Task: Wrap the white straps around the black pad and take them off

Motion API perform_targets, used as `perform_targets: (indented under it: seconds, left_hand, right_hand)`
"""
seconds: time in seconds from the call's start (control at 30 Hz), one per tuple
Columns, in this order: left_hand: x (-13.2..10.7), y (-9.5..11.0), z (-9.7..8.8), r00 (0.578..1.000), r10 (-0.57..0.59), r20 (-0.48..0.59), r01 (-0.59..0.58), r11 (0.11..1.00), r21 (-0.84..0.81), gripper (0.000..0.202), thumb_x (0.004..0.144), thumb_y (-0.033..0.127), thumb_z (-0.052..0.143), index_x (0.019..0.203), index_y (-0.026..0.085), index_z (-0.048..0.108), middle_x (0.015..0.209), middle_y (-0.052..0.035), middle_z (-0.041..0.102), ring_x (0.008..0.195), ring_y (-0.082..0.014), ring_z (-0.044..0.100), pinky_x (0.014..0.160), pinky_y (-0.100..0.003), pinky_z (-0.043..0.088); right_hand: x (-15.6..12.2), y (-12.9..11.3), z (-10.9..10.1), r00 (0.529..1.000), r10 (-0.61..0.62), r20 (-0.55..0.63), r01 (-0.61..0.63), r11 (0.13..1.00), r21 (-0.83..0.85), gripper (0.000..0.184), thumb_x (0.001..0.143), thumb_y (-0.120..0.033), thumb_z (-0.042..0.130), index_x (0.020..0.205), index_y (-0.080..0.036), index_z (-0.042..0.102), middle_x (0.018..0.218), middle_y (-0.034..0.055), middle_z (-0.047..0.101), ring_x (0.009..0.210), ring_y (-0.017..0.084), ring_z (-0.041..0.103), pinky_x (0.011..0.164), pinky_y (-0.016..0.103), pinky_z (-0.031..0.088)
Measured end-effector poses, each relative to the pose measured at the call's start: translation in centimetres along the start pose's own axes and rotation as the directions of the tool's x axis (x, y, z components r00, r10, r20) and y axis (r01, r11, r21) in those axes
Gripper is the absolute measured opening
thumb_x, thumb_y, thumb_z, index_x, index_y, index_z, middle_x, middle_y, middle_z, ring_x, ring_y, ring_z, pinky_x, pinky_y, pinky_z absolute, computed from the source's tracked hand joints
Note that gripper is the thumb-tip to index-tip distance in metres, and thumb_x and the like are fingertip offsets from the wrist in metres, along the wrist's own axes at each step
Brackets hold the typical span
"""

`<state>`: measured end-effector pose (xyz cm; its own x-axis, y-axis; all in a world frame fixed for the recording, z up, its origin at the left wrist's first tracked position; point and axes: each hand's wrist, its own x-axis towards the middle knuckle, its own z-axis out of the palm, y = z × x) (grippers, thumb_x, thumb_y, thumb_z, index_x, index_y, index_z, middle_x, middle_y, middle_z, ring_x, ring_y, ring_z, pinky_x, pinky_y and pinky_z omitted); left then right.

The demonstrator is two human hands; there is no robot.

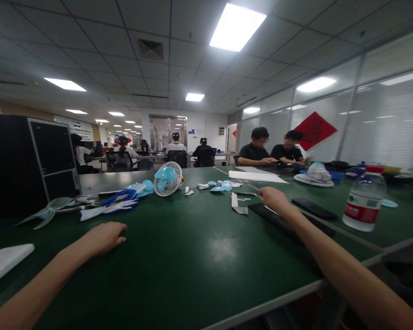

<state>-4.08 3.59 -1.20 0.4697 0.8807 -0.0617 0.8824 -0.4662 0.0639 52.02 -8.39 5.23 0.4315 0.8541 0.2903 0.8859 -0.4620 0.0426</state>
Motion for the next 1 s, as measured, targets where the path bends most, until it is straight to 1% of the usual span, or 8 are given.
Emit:
perform_targets:
  seconds: [0.1,0.2,0.43,0.67,0.73,0.83,0.93,1.0]
  left_hand:
    - [0.2,-0.2,0.3,1.0,0.007,-0.011,-0.007,1.0,0.001,0.047,0.076,0.041,0.05,0.117,0.019,0.058,0.119,-0.0111,0.062,0.107,-0.0272,0.058,0.087,-0.039,0.047]
    - [0.5,-0.6,0.7,0.999,0.017,-0.03,-0.017,1.0,-0.006,0.047,0.076,0.041,0.051,0.116,0.019,0.059,0.118,-0.0117,0.062,0.106,-0.0278,0.058,0.087,-0.04,0.047]
    - [0.5,-0.8,0.7,0.999,0.023,-0.04,-0.024,1.0,-0.02,0.046,0.075,0.043,0.05,0.113,0.019,0.06,0.116,-0.0123,0.063,0.104,-0.028,0.059,0.086,-0.041,0.047]
    - [0.2,-0.4,0.3,0.999,0.013,-0.04,-0.016,0.998,-0.064,0.046,0.073,0.042,0.051,0.113,0.02,0.061,0.115,-0.012,0.064,0.105,-0.03,0.058,0.085,-0.042,0.047]
    - [0.1,-0.2,0.3,1.0,-0.003,-0.03,0.001,0.998,-0.069,0.047,0.074,0.042,0.051,0.115,0.02,0.06,0.117,-0.012,0.063,0.106,-0.0301,0.058,0.085,-0.042,0.047]
    - [0.4,-0.5,0.5,0.999,-0.001,-0.042,-0.002,0.998,-0.07,0.046,0.073,0.042,0.052,0.113,0.02,0.061,0.114,-0.012,0.064,0.104,-0.0298,0.059,0.084,-0.042,0.047]
    - [0.9,-1.2,1.0,0.997,0.019,-0.075,-0.024,0.997,-0.072,0.045,0.073,0.043,0.052,0.112,0.021,0.061,0.112,-0.0117,0.065,0.102,-0.0293,0.06,0.084,-0.042,0.046]
    - [1.0,-1.4,1.2,0.996,0.023,-0.08,-0.028,0.998,-0.06,0.045,0.073,0.043,0.052,0.111,0.021,0.062,0.112,-0.0115,0.065,0.101,-0.0289,0.06,0.084,-0.041,0.046]
  right_hand:
    - [0.2,4.3,-0.8,0.969,0.233,0.087,-0.231,0.972,-0.028,0.026,0.076,-0.019,0.054,0.098,-0.011,0.066,0.106,0.0212,0.063,0.097,0.028,0.06,0.075,0.034,0.044]
    - [0.2,6.9,-0.7,0.918,0.352,0.183,-0.351,0.935,-0.038,0.028,0.069,-0.018,0.063,0.094,-0.008,0.067,0.102,0.0235,0.063,0.093,0.03,0.062,0.071,0.035,0.045]
    - [0.3,7.7,-0.1,0.884,0.402,0.238,-0.413,0.911,-0.007,0.019,0.063,-0.017,0.068,0.081,-0.011,0.068,0.097,0.0204,0.065,0.089,0.027,0.062,0.069,0.033,0.043]
    - [-0.6,9.3,-1.9,0.899,0.426,0.103,-0.43,0.902,0.026,0.029,0.071,-0.02,0.063,0.095,-0.005,0.067,0.098,0.0284,0.062,0.087,0.031,0.062,0.059,0.033,0.04]
    - [-0.8,8.9,-2.7,0.922,0.384,0.044,-0.385,0.922,0.037,0.031,0.076,-0.025,0.058,0.097,-0.005,0.067,0.1,0.028,0.062,0.088,0.031,0.061,0.059,0.033,0.04]
    - [-0.7,6.1,-3.7,0.976,0.218,-0.026,-0.216,0.974,0.061,0.027,0.08,-0.031,0.054,0.093,-0.013,0.07,0.097,0.0179,0.066,0.088,0.025,0.061,0.065,0.03,0.04]
    - [-0.9,0.9,-4.2,0.997,-0.007,-0.083,0.014,0.997,0.082,0.024,0.08,-0.035,0.055,0.092,-0.02,0.07,0.092,0.0083,0.069,0.084,0.019,0.06,0.068,0.025,0.039]
    - [-1.4,-3.3,-4.2,0.964,-0.234,-0.127,0.246,0.965,0.086,0.024,0.079,-0.032,0.056,0.093,-0.018,0.07,0.09,0.0077,0.069,0.08,0.018,0.06,0.068,0.025,0.04]
